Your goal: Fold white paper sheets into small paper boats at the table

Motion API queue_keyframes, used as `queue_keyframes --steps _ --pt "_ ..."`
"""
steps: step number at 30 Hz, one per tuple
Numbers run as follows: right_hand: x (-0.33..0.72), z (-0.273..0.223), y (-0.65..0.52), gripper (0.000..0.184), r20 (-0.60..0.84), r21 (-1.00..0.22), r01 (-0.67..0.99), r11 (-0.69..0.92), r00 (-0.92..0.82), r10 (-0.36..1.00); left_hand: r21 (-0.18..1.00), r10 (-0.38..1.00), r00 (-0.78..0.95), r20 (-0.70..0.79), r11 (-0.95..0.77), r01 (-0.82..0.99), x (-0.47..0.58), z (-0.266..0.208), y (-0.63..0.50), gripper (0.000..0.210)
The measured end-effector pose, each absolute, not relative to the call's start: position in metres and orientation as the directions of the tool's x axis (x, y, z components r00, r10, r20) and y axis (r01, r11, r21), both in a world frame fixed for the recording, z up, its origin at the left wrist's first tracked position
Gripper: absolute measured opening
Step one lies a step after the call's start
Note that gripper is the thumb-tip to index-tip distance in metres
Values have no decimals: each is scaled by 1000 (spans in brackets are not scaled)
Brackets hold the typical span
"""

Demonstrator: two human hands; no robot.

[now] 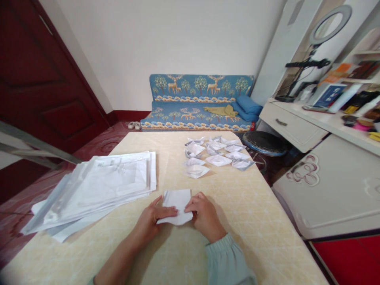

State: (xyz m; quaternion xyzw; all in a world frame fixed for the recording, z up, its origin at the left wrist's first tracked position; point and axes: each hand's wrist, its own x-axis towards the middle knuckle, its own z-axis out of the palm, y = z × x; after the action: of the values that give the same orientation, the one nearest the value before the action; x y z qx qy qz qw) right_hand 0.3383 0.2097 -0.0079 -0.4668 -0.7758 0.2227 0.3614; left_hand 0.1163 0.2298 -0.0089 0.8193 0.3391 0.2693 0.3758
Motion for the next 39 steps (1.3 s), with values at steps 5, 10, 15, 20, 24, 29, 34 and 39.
queue_keyframes --steps 5,10,15,20,24,29,34,39 --pt "334 4 193 13 242 -775 515 367 -294 925 781 750 638 175 -501 373 112 -5 215 47" --pt "330 6 191 5 168 -836 479 267 -240 956 744 850 513 119 -418 521 118 3 210 29" --pt "329 -7 199 16 115 -855 504 125 -52 992 790 910 407 73 -302 534 122 0 214 20" --pt "327 -12 202 14 90 -882 464 81 -3 996 814 932 358 65 -257 521 124 -7 214 25" --pt "324 -11 202 18 151 -893 437 109 63 986 793 948 309 83 -250 556 125 -10 215 29" --pt "322 -9 203 25 80 -793 609 19 73 994 763 951 300 81 -253 595 126 -11 217 34" --pt "321 -7 204 23 43 -692 722 6 33 999 657 961 269 58 -240 715 129 -10 218 41" --pt "320 -4 205 23 37 -630 776 -1 30 999 572 979 202 41 -189 799 132 -9 215 38"
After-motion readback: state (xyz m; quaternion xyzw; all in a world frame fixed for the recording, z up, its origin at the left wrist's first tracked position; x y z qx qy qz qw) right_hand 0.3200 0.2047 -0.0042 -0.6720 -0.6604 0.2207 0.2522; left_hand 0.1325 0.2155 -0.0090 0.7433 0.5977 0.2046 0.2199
